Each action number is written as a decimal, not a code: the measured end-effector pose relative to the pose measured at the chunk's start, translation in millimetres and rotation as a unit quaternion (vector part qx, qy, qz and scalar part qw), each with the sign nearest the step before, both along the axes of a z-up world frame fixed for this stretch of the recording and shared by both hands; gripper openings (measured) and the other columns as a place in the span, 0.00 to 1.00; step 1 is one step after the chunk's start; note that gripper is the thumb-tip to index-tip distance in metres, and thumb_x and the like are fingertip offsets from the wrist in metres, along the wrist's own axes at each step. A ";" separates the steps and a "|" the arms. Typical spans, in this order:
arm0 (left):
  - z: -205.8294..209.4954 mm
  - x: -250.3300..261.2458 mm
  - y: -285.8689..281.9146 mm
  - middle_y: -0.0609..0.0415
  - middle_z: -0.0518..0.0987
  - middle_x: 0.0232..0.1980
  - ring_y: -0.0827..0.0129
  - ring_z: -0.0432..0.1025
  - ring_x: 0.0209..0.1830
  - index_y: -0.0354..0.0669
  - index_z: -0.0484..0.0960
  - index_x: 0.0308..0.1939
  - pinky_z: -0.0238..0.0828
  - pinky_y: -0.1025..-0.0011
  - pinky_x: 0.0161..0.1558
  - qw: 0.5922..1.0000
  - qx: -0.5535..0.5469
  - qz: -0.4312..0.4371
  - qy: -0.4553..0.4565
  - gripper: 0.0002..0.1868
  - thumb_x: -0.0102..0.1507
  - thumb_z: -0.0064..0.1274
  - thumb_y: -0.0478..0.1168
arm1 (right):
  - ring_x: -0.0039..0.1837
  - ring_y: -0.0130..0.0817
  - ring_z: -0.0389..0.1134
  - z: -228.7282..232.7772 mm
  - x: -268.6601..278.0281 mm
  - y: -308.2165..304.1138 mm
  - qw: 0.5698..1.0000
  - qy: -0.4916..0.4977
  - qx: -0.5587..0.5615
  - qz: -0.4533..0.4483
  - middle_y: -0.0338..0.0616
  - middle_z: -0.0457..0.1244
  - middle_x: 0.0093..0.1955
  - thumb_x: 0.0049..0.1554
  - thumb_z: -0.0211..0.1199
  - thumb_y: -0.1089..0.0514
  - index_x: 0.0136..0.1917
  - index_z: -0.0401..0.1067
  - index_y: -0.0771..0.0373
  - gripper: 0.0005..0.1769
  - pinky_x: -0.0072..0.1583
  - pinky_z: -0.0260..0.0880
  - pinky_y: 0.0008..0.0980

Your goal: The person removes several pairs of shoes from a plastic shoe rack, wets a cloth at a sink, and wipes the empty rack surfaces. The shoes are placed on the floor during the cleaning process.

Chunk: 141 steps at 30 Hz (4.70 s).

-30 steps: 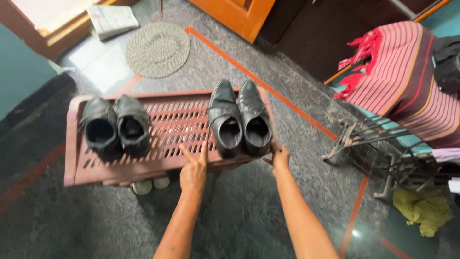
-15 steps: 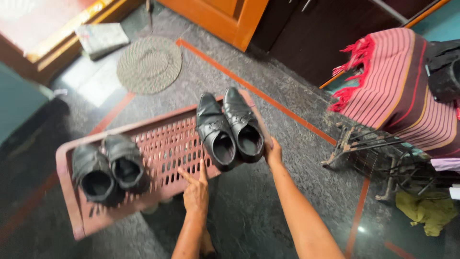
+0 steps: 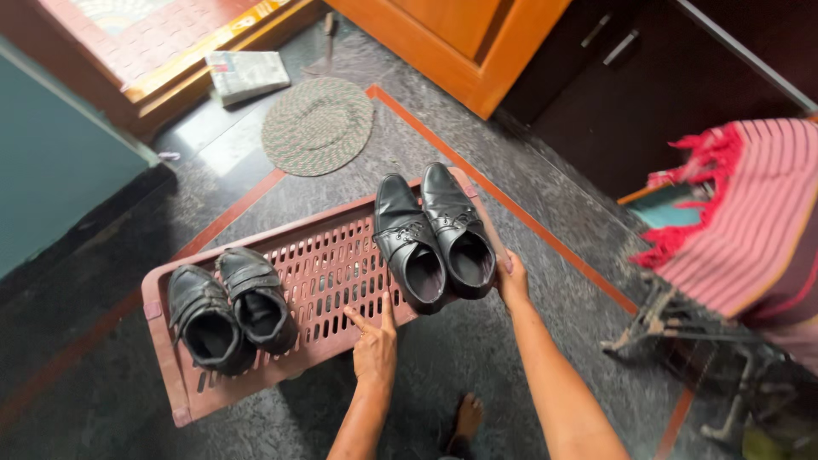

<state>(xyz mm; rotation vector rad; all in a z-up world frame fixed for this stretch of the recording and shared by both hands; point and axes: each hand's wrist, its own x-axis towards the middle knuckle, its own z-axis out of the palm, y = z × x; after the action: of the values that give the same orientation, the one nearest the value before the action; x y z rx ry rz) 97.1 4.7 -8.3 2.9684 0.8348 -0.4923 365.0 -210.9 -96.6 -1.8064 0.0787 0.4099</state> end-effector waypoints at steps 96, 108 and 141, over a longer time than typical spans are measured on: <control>253.3 685.7 -552.7 0.40 0.84 0.41 0.48 0.80 0.42 0.40 0.84 0.43 0.77 0.55 0.45 0.909 -0.331 -0.222 -0.123 0.18 0.63 0.52 0.51 | 0.54 0.52 0.72 273.3 527.1 -517.3 0.876 -0.230 -0.407 -0.119 0.47 0.71 0.49 0.51 0.62 0.65 0.50 0.74 0.53 0.14 0.56 0.71 0.47; 161.9 660.5 -608.8 0.41 0.85 0.45 0.53 0.80 0.46 0.38 0.87 0.44 0.74 0.59 0.48 0.909 -0.298 -0.273 -0.100 0.18 0.62 0.54 0.49 | 0.45 0.53 0.74 355.8 543.3 -411.0 0.909 -0.227 -0.335 0.096 0.55 0.69 0.35 0.50 0.58 0.59 0.34 0.80 0.58 0.10 0.49 0.72 0.44; 156.6 634.6 -432.4 0.48 0.82 0.42 0.57 0.75 0.47 0.44 0.82 0.40 0.69 0.60 0.52 0.861 -0.443 -0.185 -0.167 0.15 0.63 0.52 0.51 | 0.30 0.30 0.53 409.9 498.7 -262.1 0.852 -0.148 -0.200 0.460 0.50 0.50 0.24 0.41 0.51 0.65 0.28 0.62 0.70 0.04 0.35 0.56 0.37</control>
<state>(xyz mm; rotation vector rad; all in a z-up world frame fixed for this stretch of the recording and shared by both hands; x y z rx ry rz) 731.7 -427.6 148.4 2.2059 -0.0433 -0.2405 863.7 -473.0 313.3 -2.2149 -1.0276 0.8164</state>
